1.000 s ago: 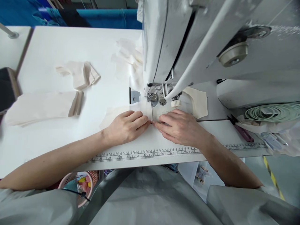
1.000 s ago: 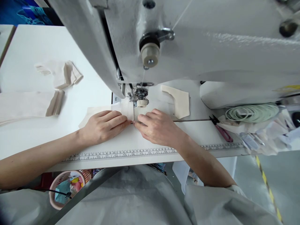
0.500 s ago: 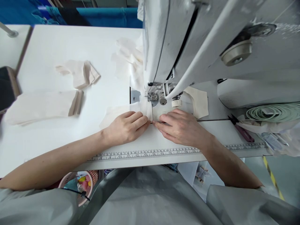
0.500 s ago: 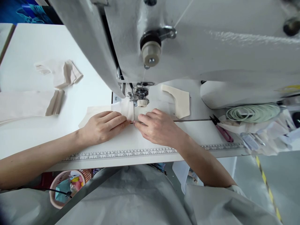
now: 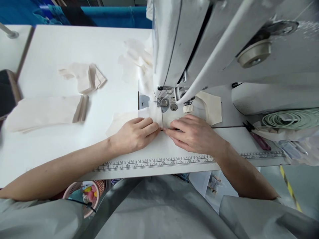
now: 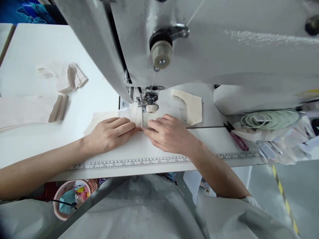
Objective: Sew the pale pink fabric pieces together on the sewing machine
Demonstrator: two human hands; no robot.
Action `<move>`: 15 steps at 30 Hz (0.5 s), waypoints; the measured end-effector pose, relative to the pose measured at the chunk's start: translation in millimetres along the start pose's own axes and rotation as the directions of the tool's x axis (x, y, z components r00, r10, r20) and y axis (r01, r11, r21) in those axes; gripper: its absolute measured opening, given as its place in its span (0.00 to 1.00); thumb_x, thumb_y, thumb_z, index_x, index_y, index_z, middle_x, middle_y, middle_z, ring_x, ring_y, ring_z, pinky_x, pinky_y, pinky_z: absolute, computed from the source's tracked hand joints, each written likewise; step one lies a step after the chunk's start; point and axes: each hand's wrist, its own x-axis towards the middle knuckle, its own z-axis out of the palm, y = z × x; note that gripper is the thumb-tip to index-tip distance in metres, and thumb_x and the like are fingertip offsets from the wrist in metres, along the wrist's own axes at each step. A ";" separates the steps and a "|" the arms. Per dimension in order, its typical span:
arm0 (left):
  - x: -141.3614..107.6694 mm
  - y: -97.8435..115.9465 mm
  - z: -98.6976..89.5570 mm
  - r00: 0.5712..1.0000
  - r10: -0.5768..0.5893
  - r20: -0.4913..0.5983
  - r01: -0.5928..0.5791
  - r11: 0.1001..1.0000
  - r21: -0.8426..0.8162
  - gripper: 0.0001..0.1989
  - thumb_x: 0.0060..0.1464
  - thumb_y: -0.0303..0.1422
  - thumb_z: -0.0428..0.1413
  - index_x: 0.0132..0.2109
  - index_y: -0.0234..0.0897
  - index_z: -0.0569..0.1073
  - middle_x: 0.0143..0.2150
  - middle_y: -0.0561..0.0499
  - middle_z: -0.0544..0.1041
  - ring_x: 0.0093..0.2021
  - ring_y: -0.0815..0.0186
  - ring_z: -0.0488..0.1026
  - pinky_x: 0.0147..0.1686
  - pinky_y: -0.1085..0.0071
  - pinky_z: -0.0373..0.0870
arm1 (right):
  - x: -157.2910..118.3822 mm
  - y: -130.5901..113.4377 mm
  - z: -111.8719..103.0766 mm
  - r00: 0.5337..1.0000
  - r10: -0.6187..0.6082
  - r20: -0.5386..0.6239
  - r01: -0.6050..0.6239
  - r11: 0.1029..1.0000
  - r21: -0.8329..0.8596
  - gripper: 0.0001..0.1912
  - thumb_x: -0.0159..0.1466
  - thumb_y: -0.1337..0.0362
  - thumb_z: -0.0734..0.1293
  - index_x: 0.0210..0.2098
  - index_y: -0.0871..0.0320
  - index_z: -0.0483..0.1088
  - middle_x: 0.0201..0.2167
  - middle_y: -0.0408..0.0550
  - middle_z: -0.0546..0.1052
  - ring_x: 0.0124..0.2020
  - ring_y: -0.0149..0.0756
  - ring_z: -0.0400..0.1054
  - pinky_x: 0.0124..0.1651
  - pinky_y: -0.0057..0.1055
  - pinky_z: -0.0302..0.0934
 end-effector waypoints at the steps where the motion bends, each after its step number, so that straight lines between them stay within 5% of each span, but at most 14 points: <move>1: 0.5 0.0 -0.4 1.000 0.000 0.003 0.000 1.000 0.001 0.05 0.64 0.24 0.51 0.39 0.34 0.69 0.37 0.49 0.76 0.34 0.66 0.70 0.29 0.68 0.66 | -0.6 1.3 0.3 1.000 -0.002 -0.005 0.002 1.000 0.020 0.13 0.71 0.70 0.59 0.46 0.62 0.74 0.36 0.47 0.75 0.34 0.35 0.67 0.39 0.34 0.55; 15: -0.6 -2.6 5.2 0.995 -0.093 -0.038 0.090 0.993 -0.078 0.05 0.64 0.27 0.53 0.37 0.34 0.70 0.36 0.50 0.77 0.33 0.67 0.70 0.28 0.69 0.64 | -0.2 1.4 1.2 1.000 0.004 0.000 -0.004 1.000 -0.005 0.13 0.70 0.70 0.58 0.47 0.60 0.74 0.35 0.47 0.74 0.32 0.35 0.65 0.38 0.35 0.54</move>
